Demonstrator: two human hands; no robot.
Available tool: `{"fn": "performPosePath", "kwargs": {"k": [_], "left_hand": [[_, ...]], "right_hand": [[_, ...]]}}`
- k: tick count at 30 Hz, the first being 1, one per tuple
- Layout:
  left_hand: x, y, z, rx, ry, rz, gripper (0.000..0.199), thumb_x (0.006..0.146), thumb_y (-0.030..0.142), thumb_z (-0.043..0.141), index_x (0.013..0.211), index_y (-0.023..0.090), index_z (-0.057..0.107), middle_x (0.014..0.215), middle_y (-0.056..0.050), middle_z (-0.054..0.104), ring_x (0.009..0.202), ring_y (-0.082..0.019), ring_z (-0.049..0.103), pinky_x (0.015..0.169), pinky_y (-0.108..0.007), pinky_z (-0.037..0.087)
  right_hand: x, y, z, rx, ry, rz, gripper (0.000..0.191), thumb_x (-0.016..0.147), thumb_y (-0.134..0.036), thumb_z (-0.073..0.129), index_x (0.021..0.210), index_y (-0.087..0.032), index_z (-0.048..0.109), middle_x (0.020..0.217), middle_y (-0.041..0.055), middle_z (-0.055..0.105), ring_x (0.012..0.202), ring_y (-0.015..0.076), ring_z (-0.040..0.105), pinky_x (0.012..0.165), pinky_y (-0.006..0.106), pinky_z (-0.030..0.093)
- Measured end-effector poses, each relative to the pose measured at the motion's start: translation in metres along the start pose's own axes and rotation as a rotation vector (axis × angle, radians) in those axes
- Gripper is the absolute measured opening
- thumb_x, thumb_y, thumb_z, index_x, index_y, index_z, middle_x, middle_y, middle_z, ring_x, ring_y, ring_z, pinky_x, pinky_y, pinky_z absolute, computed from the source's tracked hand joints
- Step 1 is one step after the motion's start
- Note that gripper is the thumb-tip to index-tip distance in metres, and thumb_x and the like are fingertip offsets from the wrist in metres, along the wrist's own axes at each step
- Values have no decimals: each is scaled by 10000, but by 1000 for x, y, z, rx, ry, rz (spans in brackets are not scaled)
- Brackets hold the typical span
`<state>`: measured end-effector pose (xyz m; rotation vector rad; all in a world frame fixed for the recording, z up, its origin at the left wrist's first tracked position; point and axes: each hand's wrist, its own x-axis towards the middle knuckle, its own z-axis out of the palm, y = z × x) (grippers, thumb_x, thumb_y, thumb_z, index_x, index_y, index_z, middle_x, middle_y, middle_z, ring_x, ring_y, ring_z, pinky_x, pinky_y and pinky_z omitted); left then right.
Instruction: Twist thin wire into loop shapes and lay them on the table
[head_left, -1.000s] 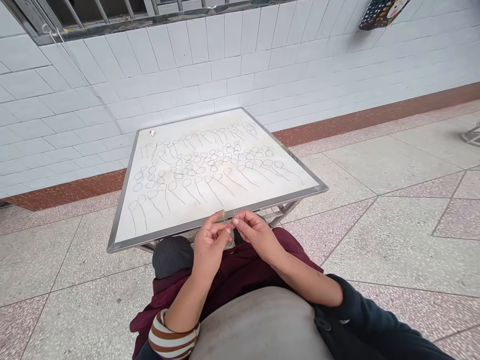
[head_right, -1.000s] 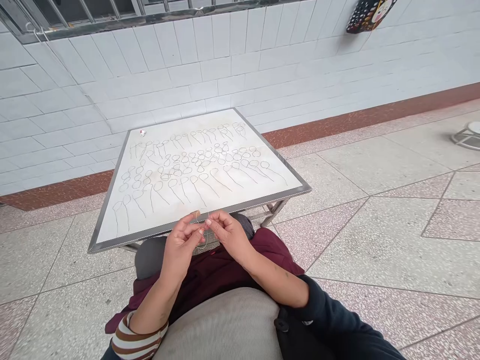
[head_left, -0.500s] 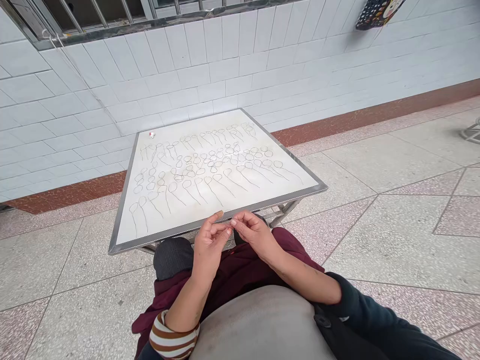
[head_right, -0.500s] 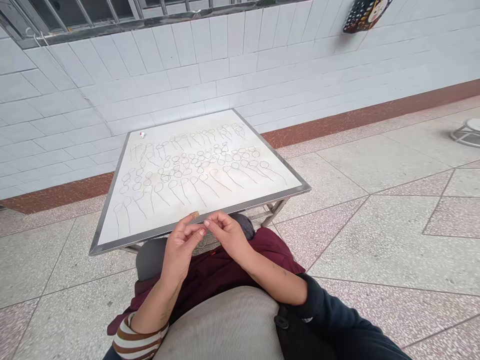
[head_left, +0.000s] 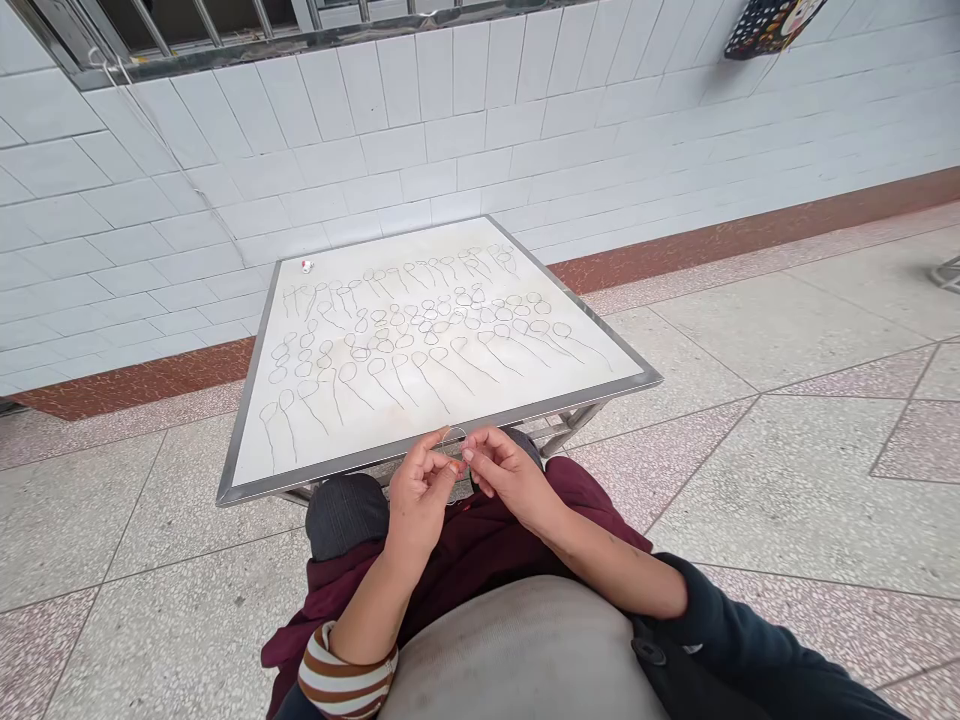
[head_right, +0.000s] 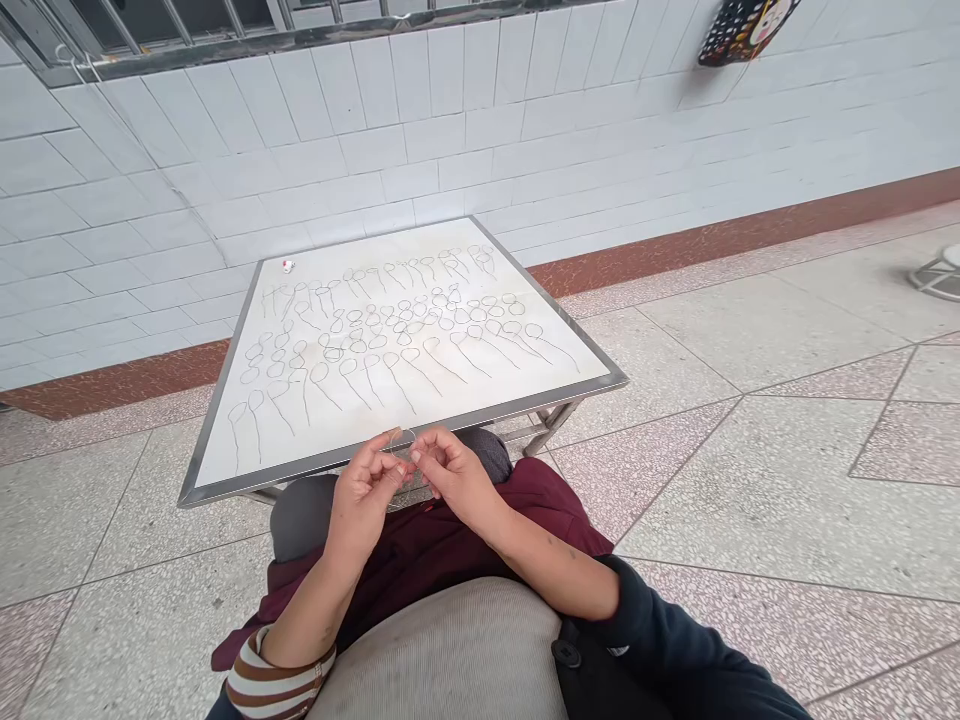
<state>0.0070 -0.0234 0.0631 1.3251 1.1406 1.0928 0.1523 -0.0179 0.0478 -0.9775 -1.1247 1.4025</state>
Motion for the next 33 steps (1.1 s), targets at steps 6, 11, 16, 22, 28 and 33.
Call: {"fn": "performPosePath", "kwargs": {"k": [6, 11, 16, 22, 28, 33], "left_hand": [[2, 8, -12, 106, -136, -78, 571, 835, 218, 571, 1391, 204, 441, 740, 8, 633, 733, -167, 613, 718, -290, 454], [0, 21, -32, 275, -314, -135, 675, 810, 159, 534, 1454, 246, 347, 714, 38, 607, 657, -140, 559, 648, -262, 410], [-3, 27, -40, 441, -501, -157, 694, 820, 153, 498, 1468, 311, 309, 776, 41, 637, 573, -113, 490, 597, -250, 378], [0, 28, -35, 457, -557, -121, 707, 838, 163, 498, 1485, 328, 263, 783, 51, 633, 535, -96, 446, 594, -244, 372], [6, 39, -39, 345, -465, -94, 695, 850, 223, 573, 1482, 309, 298, 839, 9, 676, 727, -147, 594, 708, -283, 447], [8, 26, -48, -111, -86, -91, 600, 882, 397, 578, 1430, 221, 411, 1085, -116, 706, 921, -208, 659, 811, -342, 493]], "right_hand": [[3, 3, -16, -33, -50, 32, 231, 908, -454, 532, 919, -228, 490, 646, -83, 440, 443, 58, 325, 407, 185, 286], [3, 1, -50, -494, -122, -215, 202, 941, -362, 499, 1001, -217, 626, 775, -3, 602, 623, 115, 529, 582, 246, 433], [-2, -6, -72, -826, -357, -448, 228, 965, -259, 460, 1083, -227, 652, 960, 66, 683, 884, 178, 614, 791, 323, 506], [-5, -8, -48, -867, -409, -521, 249, 940, -298, 563, 1171, -222, 617, 1073, 88, 662, 995, 199, 586, 873, 350, 503], [-8, 4, -23, -721, -224, -420, 190, 976, -285, 471, 958, -205, 641, 801, 32, 659, 721, 144, 600, 682, 265, 487], [-11, 4, -10, -312, -48, -84, 206, 951, -410, 497, 908, -223, 572, 585, -50, 502, 485, 96, 429, 470, 219, 355]]}}
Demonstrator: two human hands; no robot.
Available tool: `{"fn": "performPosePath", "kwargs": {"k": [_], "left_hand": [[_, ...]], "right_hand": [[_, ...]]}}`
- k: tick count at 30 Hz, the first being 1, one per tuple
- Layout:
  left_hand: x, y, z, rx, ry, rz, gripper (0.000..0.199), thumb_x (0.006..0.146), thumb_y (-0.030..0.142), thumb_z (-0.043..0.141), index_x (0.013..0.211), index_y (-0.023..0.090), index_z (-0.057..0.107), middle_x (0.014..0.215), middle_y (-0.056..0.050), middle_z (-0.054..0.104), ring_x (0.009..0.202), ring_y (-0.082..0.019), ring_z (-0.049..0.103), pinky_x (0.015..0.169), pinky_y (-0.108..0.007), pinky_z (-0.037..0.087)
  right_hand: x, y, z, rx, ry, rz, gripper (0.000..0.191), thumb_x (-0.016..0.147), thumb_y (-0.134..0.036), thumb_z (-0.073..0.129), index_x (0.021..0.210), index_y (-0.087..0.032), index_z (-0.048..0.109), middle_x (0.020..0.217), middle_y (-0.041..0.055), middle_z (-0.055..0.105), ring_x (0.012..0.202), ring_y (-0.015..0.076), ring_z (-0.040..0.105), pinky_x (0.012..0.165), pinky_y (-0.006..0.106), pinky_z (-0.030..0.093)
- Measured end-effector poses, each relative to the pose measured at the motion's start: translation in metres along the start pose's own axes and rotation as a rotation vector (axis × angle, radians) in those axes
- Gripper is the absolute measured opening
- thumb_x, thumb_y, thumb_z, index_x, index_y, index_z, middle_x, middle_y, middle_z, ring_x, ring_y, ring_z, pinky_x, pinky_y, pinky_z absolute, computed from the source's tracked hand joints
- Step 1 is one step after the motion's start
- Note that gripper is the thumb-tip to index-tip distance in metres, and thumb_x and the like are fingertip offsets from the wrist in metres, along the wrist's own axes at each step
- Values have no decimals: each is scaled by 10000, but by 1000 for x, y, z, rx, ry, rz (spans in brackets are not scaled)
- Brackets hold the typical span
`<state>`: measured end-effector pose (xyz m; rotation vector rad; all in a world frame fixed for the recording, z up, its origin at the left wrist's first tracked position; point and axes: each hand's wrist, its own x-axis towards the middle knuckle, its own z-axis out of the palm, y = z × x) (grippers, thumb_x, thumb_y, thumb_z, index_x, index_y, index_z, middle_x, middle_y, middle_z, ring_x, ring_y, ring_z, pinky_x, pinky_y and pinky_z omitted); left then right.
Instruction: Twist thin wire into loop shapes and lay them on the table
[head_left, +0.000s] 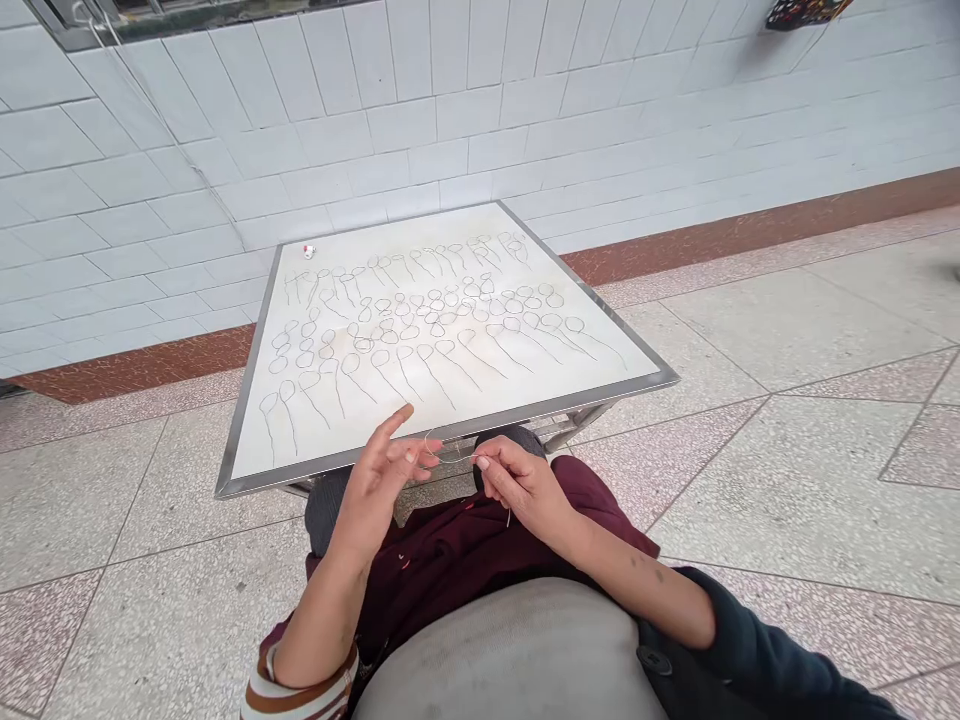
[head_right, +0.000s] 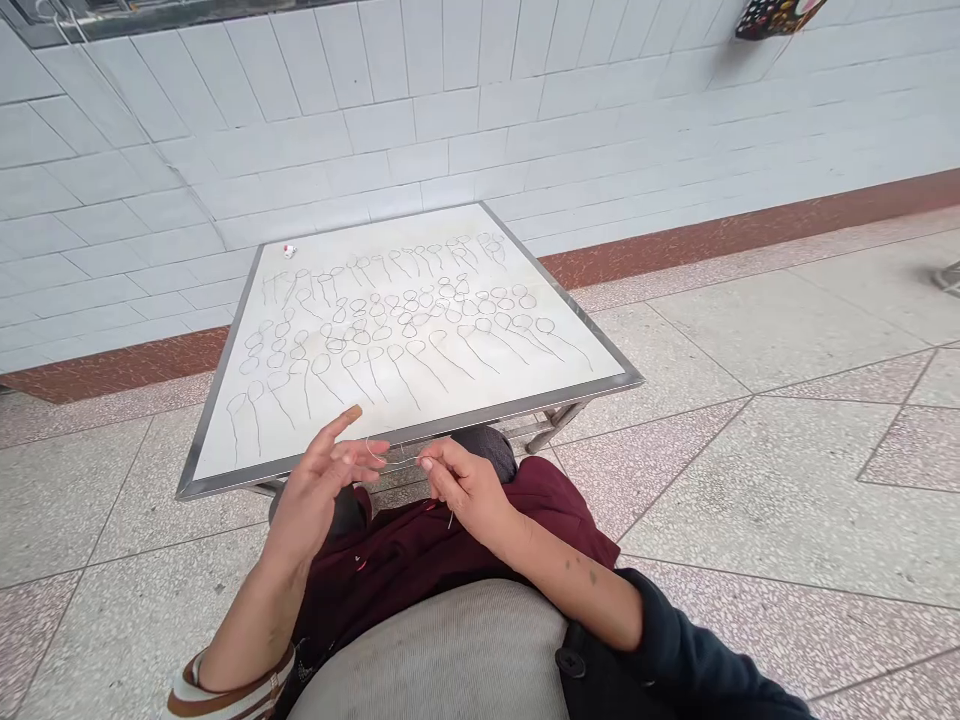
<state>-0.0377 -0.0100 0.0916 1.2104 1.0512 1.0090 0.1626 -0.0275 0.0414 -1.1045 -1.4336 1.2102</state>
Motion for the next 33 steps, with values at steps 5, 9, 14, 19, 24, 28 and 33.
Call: {"fn": "performPosePath", "kwargs": {"k": [5, 9, 14, 19, 24, 28, 33], "left_hand": [[-1, -29, 15, -254, 189, -19, 554, 788, 303, 720, 1306, 210, 547, 1041, -84, 725, 892, -171, 655, 773, -285, 494], [-4, -36, 34, -328, 172, 0, 570, 755, 241, 757, 1287, 218, 553, 968, -48, 739, 866, -151, 660, 867, -314, 480], [-4, -37, 43, -415, 183, -37, 525, 768, 223, 744, 1264, 197, 573, 840, -18, 742, 817, -131, 658, 905, -314, 459], [-4, -37, 46, -438, 173, -96, 481, 727, 216, 774, 1184, 201, 625, 774, 16, 713, 599, -77, 588, 793, -284, 483], [-5, -37, 43, -365, 316, 41, 527, 741, 207, 760, 1239, 212, 586, 793, 15, 695, 814, -127, 650, 857, -285, 467], [-4, -41, 39, -308, 419, 83, 512, 746, 227, 757, 1229, 216, 589, 791, 15, 688, 850, -137, 645, 804, -259, 472], [-3, -43, 39, -300, 412, 70, 516, 751, 237, 749, 1236, 206, 574, 796, 9, 678, 843, -151, 642, 720, -254, 487]], "right_hand": [[2, 0, 13, 590, -125, 316, 263, 871, -461, 614, 878, -204, 555, 539, -85, 411, 441, 60, 271, 399, 176, 172], [2, 0, 19, 710, -135, 331, 247, 860, -420, 651, 852, -190, 561, 527, -83, 424, 444, 50, 246, 399, 164, 143], [0, 2, 15, 991, -305, 504, 206, 858, -349, 678, 834, -174, 572, 531, -85, 368, 464, 48, 208, 382, 132, 116], [-2, 12, 15, 1136, -477, 713, 233, 799, -333, 744, 848, -156, 599, 534, -91, 312, 464, 42, 257, 364, 100, 114], [5, 23, 9, 912, -319, 623, 429, 883, -586, 545, 914, -166, 630, 723, 8, 557, 621, 88, 508, 506, 158, 402], [6, 17, -9, 348, 199, 166, 417, 938, -590, 419, 986, -220, 606, 942, 65, 621, 850, 176, 592, 762, 311, 496], [-4, 0, -2, -449, -80, -342, 247, 891, -426, 612, 1038, -229, 588, 917, 71, 648, 836, 221, 603, 763, 362, 487]]}}
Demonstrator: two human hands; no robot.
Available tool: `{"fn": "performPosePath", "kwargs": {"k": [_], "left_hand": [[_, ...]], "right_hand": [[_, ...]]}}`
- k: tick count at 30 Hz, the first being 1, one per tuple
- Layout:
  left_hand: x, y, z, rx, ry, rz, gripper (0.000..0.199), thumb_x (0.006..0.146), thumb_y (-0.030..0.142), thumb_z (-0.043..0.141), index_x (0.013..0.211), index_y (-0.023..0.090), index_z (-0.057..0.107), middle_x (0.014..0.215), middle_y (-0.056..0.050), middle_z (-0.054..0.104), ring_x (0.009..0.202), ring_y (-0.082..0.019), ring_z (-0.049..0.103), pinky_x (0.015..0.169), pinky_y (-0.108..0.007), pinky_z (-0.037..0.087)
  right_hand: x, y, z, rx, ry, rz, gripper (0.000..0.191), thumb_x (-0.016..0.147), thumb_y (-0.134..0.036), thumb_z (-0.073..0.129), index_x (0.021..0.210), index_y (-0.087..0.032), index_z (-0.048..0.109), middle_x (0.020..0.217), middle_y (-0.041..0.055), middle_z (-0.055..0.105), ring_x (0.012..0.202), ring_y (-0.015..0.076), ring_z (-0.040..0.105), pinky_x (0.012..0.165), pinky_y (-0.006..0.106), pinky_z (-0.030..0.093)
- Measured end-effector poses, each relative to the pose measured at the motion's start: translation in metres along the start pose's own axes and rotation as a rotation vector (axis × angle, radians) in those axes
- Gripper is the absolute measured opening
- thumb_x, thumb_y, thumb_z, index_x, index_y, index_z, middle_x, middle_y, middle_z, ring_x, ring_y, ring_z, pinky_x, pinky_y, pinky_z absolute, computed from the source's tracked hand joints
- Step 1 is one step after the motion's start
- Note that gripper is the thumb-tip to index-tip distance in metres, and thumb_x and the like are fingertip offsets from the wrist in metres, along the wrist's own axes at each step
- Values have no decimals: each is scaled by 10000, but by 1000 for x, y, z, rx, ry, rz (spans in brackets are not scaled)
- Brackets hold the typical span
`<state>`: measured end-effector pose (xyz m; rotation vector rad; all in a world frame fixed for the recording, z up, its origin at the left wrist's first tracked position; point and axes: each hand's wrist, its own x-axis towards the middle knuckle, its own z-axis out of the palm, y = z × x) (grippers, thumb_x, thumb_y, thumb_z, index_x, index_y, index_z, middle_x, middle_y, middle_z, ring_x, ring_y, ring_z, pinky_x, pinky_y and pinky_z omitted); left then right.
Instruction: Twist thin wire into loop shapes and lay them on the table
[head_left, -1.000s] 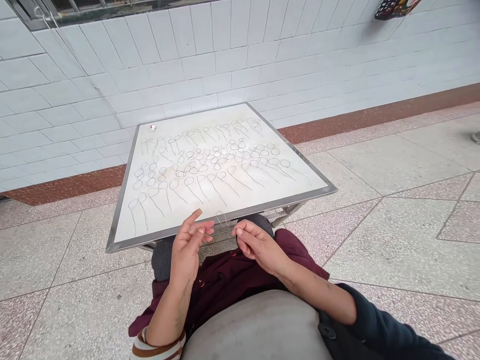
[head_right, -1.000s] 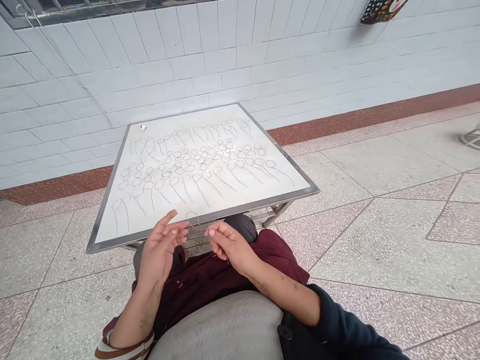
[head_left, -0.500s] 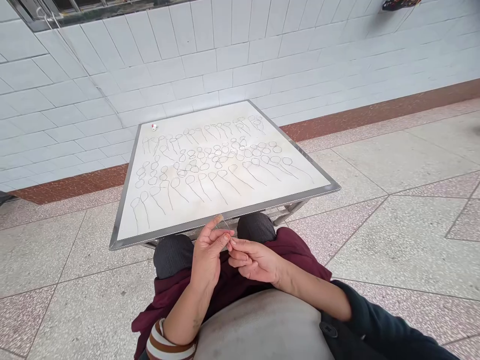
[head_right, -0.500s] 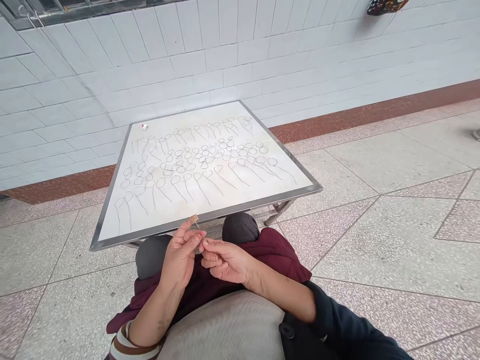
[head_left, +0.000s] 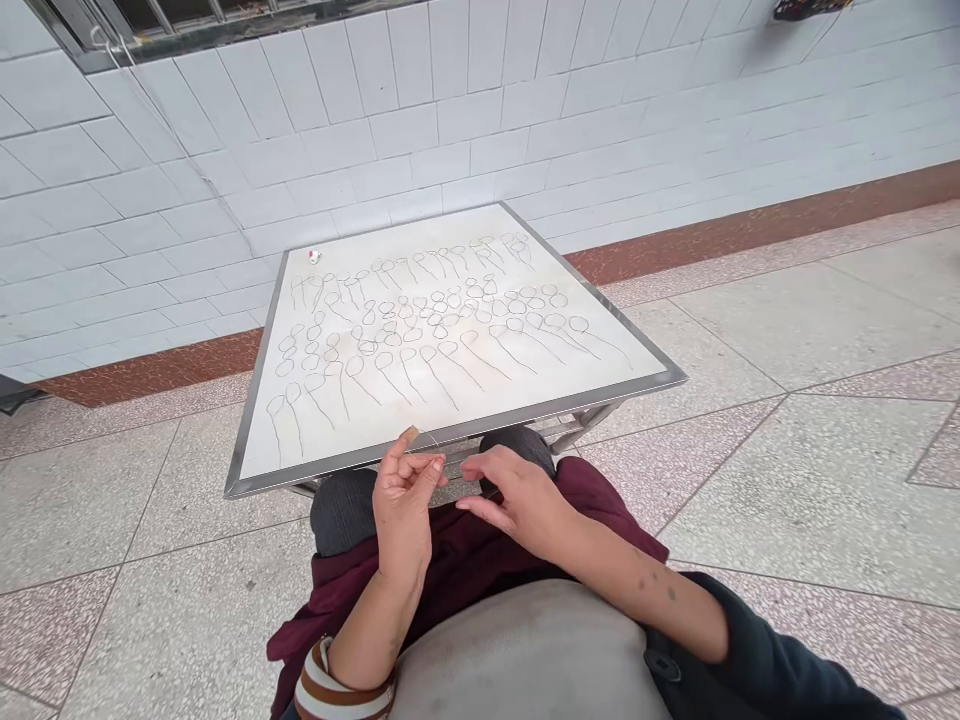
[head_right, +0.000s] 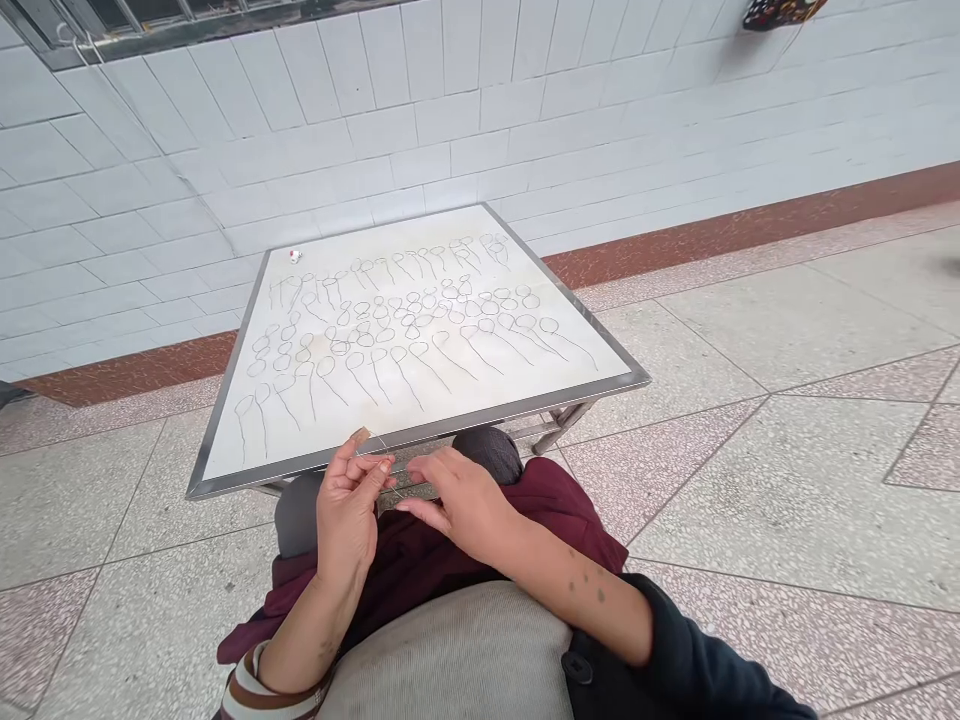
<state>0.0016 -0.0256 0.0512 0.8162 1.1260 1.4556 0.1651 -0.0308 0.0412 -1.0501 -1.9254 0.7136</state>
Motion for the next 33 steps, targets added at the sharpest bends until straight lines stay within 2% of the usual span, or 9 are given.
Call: {"fn": "performPosePath", "kwargs": {"k": [2, 6, 11, 16, 21, 24, 27, 33], "left_hand": [[-1, 0, 1, -3, -3, -2, 510, 754, 225, 746, 1233, 201, 571, 773, 19, 673, 847, -144, 644, 778, -267, 491], [-3, 1, 2, 18, -9, -16, 484, 753, 212, 745, 1207, 197, 577, 776, 23, 687, 811, -126, 647, 817, -269, 485], [-2, 2, -1, 39, -57, -50, 495, 766, 250, 734, 1227, 199, 562, 804, 10, 704, 794, -130, 648, 796, -270, 490], [-2, 2, -5, 83, -79, -37, 516, 767, 268, 732, 1248, 214, 555, 849, -8, 716, 903, -164, 663, 851, -300, 487], [-2, 1, -6, 114, -70, -16, 505, 771, 264, 728, 1243, 199, 561, 820, -9, 709, 873, -163, 657, 821, -294, 493], [-2, 0, -5, 107, -50, -9, 502, 766, 261, 733, 1235, 202, 562, 794, 5, 703, 833, -148, 645, 772, -268, 497], [-1, 0, -4, 91, -52, -14, 502, 763, 252, 735, 1232, 199, 561, 775, 12, 696, 789, -140, 639, 758, -268, 501], [3, 7, -8, 174, -107, -13, 504, 770, 249, 724, 1240, 177, 557, 757, 4, 688, 739, -143, 629, 741, -278, 507]], "right_hand": [[1, -5, 12, -151, -75, -96, 229, 906, -387, 598, 1046, -208, 570, 853, 73, 657, 776, 221, 606, 709, 348, 486], [0, -2, 34, -280, -117, -73, 115, 971, -232, 445, 1020, -185, 538, 831, 79, 666, 715, 201, 622, 631, 300, 465], [-2, 3, 38, -413, -136, -78, 165, 961, -183, 400, 1018, -174, 554, 734, 63, 633, 635, 202, 578, 583, 297, 411], [0, 4, 31, -418, -130, -162, 182, 972, -195, 408, 1037, -182, 578, 718, 50, 610, 676, 199, 546, 659, 320, 422], [3, 0, 28, -485, -128, -187, 207, 984, -170, 385, 1026, -191, 587, 711, 35, 612, 731, 192, 562, 870, 397, 432], [3, 0, 34, -443, -122, -136, 218, 965, -126, 357, 1002, -176, 566, 758, 60, 628, 715, 202, 571, 756, 364, 458], [3, 2, 39, -347, -125, -66, 190, 972, -175, 353, 947, -186, 542, 756, 67, 628, 659, 202, 566, 620, 314, 431], [-1, 4, 38, -247, -125, -38, 183, 974, -193, 348, 947, -197, 529, 703, 36, 593, 596, 168, 531, 569, 266, 391]]}}
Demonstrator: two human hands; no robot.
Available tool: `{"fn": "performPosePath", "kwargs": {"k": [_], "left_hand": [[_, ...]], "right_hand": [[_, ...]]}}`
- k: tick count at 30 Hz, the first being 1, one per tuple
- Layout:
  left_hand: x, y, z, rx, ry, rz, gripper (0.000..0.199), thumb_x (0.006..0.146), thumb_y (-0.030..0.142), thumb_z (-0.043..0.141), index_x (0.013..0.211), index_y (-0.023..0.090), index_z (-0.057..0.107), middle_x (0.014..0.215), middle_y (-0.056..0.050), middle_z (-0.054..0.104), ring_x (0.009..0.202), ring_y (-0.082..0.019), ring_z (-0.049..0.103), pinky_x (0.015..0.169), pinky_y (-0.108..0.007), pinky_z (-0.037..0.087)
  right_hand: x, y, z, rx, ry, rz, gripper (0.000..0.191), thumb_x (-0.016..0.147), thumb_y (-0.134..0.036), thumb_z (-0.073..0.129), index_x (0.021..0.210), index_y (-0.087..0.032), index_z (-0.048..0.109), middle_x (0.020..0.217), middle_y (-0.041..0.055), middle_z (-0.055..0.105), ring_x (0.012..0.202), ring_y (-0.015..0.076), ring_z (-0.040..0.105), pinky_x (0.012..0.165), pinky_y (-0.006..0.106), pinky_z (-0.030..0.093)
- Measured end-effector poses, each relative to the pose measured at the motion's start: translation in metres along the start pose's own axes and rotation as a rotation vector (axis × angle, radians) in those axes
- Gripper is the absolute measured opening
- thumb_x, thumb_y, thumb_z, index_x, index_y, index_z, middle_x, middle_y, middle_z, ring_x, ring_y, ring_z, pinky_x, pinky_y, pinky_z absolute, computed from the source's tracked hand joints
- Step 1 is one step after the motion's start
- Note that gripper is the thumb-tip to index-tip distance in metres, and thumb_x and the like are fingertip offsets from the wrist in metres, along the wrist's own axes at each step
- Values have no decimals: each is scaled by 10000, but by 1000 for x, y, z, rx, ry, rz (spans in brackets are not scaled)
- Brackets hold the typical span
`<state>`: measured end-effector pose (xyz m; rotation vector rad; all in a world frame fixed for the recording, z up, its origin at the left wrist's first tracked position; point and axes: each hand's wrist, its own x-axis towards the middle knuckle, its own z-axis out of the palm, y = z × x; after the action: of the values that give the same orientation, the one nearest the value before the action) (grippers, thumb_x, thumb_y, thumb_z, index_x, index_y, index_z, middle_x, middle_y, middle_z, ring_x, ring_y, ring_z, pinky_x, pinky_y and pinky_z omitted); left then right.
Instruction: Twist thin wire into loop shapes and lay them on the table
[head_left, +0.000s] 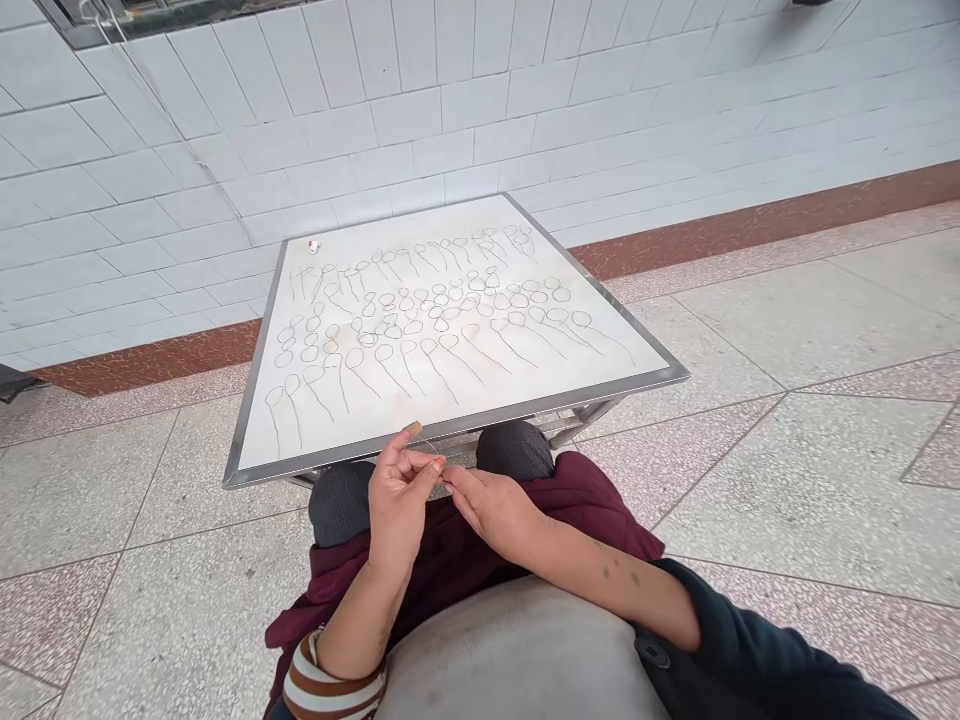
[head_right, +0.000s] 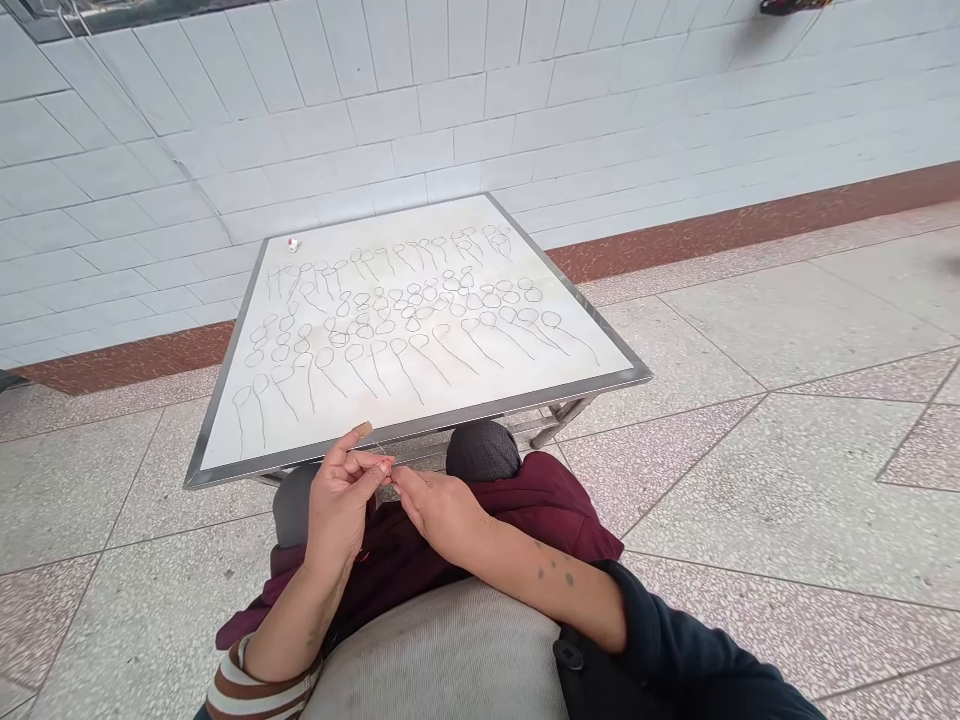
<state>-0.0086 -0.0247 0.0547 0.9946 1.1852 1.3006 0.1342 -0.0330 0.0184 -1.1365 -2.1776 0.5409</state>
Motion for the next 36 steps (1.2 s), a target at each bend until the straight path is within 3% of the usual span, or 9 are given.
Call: {"fn": "performPosePath", "kwargs": {"k": [9, 18, 26, 29, 32, 34, 36], "left_hand": [[5, 9, -4, 125, -40, -44, 481, 757, 248, 708, 1219, 185, 588, 738, 20, 672, 687, -120, 607, 759, -271, 510], [8, 11, -5, 141, -110, -94, 497, 760, 233, 700, 1235, 191, 559, 714, 35, 639, 676, -123, 608, 726, -273, 521], [5, 7, -8, 20, 28, 33, 443, 767, 225, 725, 1188, 195, 588, 730, 39, 637, 658, -94, 595, 772, -254, 487], [5, 9, -12, -36, 64, 68, 474, 741, 210, 753, 1192, 202, 605, 749, 33, 651, 652, -90, 601, 730, -235, 493], [2, 11, -13, -69, 46, 71, 482, 735, 203, 761, 1194, 207, 615, 746, 26, 654, 677, -101, 615, 697, -228, 509], [0, 13, -14, -61, 18, 75, 456, 740, 200, 760, 1176, 204, 627, 756, 16, 657, 696, -107, 618, 677, -225, 517], [-2, 15, -18, -38, -18, 100, 421, 752, 193, 752, 1156, 205, 636, 774, 6, 659, 724, -116, 622, 672, -227, 525]], "right_hand": [[-4, 6, 1, 115, 10, 43, 258, 992, -206, 340, 1132, -175, 555, 798, 40, 638, 664, 145, 579, 626, 239, 449], [-5, 7, -1, 118, -8, 23, 254, 987, -198, 370, 1156, -178, 558, 852, 53, 679, 713, 153, 627, 660, 248, 490], [-8, 11, -2, 105, 13, -17, 306, 968, -146, 368, 1233, -157, 522, 993, 97, 698, 833, 176, 660, 753, 301, 535], [-11, 14, -3, 131, 4, -49, 322, 961, -129, 355, 1236, -152, 523, 928, 81, 684, 777, 156, 635, 720, 282, 532], [-16, 15, -4, 201, -29, -15, 357, 964, -119, 312, 1247, -151, 528, 827, 38, 635, 594, 105, 559, 617, 240, 506], [-19, 14, -10, 295, -85, 40, 375, 985, -143, 280, 1270, -163, 524, 832, 21, 617, 508, 71, 505, 577, 218, 487], [-18, 12, -23, 376, -184, 62, 361, 1008, -207, 299, 1282, -186, 533, 862, 22, 637, 566, 78, 553, 631, 225, 501]]}}
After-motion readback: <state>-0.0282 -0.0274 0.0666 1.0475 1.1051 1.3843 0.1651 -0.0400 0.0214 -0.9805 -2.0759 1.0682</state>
